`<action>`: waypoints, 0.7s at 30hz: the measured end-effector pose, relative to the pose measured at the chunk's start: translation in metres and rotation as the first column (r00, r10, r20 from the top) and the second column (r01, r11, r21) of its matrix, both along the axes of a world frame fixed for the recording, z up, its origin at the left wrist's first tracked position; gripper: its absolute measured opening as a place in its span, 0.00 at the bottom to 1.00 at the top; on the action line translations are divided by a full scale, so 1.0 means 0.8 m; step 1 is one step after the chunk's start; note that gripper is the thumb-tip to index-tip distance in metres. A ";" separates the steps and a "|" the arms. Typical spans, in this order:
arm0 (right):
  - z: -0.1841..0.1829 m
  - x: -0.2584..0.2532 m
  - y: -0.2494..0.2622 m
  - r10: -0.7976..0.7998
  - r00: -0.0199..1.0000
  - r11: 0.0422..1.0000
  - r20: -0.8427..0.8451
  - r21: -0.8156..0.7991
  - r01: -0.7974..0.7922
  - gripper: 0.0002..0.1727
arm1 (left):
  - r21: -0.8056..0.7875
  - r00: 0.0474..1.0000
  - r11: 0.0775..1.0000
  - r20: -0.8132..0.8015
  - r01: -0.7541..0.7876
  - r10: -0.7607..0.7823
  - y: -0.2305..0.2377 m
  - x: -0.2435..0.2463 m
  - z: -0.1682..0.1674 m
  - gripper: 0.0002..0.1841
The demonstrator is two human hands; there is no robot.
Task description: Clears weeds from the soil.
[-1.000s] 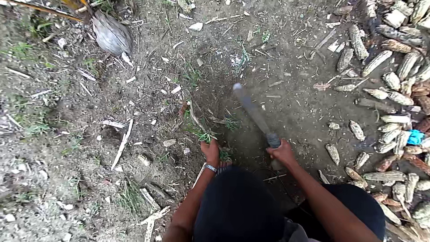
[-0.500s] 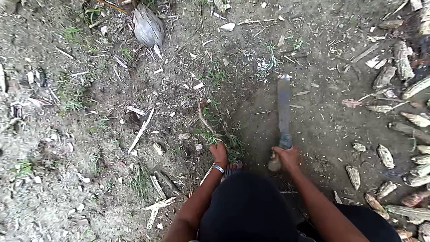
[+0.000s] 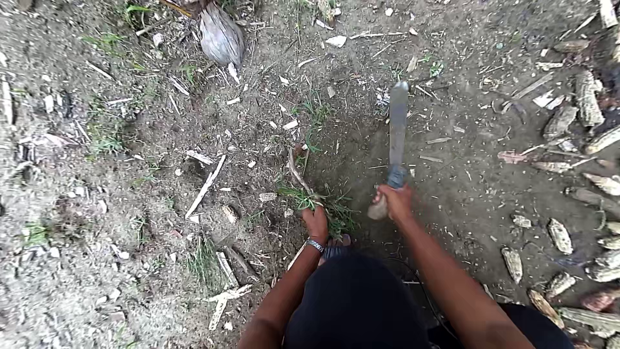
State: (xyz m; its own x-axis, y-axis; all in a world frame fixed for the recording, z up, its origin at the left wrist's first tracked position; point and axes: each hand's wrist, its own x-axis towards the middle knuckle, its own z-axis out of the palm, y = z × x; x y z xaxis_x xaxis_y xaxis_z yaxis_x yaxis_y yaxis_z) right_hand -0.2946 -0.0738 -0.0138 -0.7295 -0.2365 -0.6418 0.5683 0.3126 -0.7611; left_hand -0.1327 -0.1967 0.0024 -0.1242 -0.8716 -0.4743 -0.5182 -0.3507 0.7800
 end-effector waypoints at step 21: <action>-0.001 -0.006 -0.079 0.714 0.696 0.658 0.070 0.271 -0.702 0.37 | -0.018 0.991 0.994 -0.084 -0.111 0.109 -0.034 0.002 -0.007 0.13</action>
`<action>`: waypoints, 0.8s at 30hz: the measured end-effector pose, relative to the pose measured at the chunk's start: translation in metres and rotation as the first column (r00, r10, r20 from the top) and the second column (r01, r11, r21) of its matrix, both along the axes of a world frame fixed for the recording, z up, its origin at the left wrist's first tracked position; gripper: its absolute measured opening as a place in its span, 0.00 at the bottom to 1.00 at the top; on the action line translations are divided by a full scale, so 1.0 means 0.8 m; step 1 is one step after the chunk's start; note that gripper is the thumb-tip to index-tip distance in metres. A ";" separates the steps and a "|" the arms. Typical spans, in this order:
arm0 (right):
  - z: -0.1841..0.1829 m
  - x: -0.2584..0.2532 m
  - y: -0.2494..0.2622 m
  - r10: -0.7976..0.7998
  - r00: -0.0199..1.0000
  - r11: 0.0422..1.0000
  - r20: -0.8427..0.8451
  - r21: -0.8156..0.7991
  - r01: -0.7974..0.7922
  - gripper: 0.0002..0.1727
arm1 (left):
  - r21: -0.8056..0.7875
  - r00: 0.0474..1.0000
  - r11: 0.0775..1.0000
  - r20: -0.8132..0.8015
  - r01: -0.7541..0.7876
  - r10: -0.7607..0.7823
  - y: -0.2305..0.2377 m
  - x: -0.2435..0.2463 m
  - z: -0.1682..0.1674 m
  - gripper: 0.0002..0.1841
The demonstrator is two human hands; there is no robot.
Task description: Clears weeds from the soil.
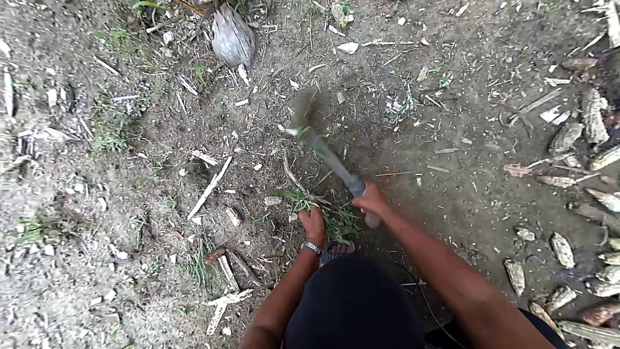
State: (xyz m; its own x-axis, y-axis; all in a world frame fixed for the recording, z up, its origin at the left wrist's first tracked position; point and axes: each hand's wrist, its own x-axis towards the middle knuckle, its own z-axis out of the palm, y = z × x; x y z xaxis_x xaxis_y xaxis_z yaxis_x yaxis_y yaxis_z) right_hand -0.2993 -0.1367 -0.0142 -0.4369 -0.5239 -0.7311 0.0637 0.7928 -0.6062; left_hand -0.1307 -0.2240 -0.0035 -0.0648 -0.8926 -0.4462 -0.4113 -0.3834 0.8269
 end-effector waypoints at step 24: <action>0.032 0.012 0.070 0.319 0.940 0.947 -0.120 0.088 -0.310 0.37 | -0.077 0.973 0.994 0.212 -0.074 0.089 -0.016 0.073 0.021 0.17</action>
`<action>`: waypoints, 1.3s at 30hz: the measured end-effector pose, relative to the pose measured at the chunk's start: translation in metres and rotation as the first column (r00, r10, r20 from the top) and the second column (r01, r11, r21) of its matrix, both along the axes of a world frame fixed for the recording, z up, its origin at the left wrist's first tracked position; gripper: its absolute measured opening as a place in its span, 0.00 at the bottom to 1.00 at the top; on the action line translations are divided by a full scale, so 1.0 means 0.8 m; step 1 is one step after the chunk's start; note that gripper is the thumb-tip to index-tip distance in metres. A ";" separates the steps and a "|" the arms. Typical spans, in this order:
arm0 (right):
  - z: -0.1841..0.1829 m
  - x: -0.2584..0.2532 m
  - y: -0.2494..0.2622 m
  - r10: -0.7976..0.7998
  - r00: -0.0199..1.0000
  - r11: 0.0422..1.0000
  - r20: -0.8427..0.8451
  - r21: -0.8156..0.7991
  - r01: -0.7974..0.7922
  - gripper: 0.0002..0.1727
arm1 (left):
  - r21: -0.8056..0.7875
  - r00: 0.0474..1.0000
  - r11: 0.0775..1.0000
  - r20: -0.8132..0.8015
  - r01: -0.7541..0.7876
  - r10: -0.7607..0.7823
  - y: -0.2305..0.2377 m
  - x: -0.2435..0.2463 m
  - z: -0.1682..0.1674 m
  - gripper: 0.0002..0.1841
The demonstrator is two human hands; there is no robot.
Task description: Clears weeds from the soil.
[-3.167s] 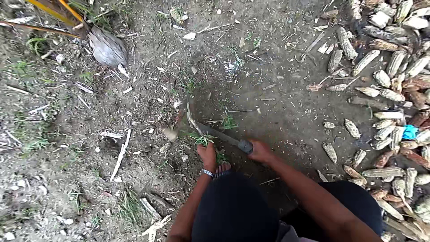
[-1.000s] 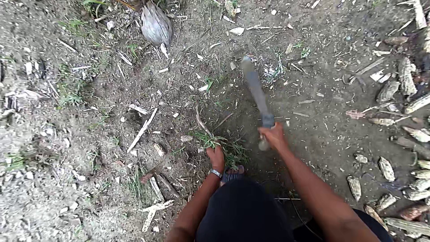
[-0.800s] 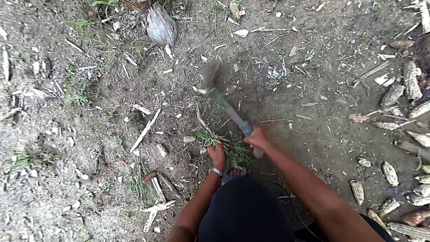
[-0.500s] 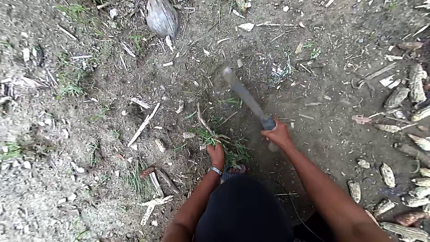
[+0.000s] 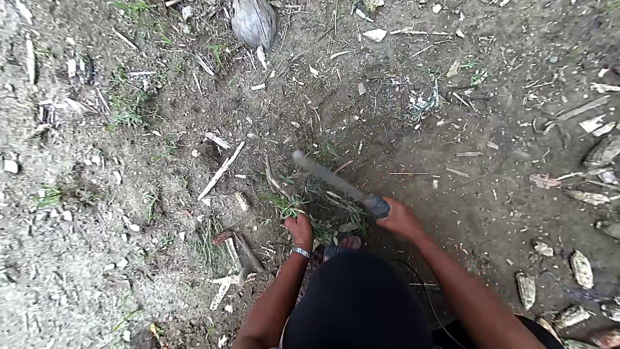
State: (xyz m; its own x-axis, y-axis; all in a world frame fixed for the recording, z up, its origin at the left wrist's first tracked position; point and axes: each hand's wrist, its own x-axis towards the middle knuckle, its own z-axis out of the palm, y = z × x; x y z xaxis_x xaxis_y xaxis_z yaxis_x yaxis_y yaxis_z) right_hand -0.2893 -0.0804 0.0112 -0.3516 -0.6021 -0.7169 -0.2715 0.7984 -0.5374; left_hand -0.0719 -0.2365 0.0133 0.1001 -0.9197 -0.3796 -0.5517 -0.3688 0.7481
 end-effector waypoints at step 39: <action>-0.026 0.027 0.213 -0.888 0.438 0.422 0.144 -0.125 0.898 0.27 | 0.345 0.103 0.238 0.368 0.908 -0.924 0.044 -0.091 -0.031 0.49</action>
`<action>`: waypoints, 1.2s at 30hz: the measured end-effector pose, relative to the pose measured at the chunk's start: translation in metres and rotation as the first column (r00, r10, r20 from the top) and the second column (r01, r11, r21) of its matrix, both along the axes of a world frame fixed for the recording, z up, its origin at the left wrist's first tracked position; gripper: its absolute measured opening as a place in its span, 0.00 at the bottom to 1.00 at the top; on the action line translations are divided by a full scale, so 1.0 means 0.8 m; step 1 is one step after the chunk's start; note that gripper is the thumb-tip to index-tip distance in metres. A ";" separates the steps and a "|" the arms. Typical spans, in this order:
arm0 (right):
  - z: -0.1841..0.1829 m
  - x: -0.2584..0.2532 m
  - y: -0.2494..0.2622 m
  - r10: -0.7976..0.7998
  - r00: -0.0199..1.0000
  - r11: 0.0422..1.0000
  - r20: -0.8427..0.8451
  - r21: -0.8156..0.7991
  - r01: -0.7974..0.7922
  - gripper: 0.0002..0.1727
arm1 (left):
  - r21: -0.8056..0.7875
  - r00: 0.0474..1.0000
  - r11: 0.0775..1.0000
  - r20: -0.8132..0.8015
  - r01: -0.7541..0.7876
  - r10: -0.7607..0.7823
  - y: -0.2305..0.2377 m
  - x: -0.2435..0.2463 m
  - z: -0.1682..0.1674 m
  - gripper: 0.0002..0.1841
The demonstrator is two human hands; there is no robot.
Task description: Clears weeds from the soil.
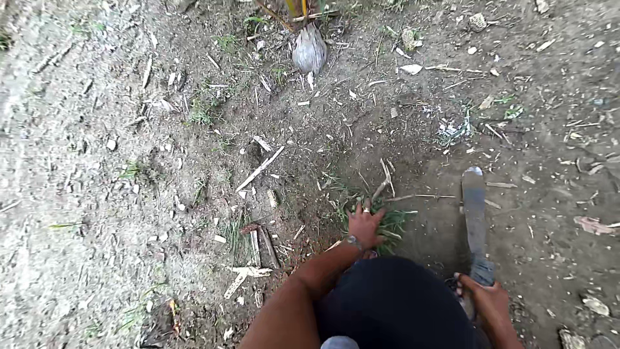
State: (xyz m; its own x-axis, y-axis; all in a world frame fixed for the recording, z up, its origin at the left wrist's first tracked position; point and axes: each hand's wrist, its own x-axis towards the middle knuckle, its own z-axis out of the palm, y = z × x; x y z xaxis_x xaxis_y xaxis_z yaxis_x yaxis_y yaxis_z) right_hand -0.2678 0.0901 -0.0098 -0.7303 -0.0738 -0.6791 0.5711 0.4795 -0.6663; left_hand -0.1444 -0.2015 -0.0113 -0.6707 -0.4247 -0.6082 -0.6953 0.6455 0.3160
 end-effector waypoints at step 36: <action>0.030 -0.108 -0.236 -0.530 0.847 0.747 -0.040 -0.496 0.443 0.06 | 0.073 0.855 0.888 -0.245 -0.454 0.458 -0.220 0.214 0.082 0.26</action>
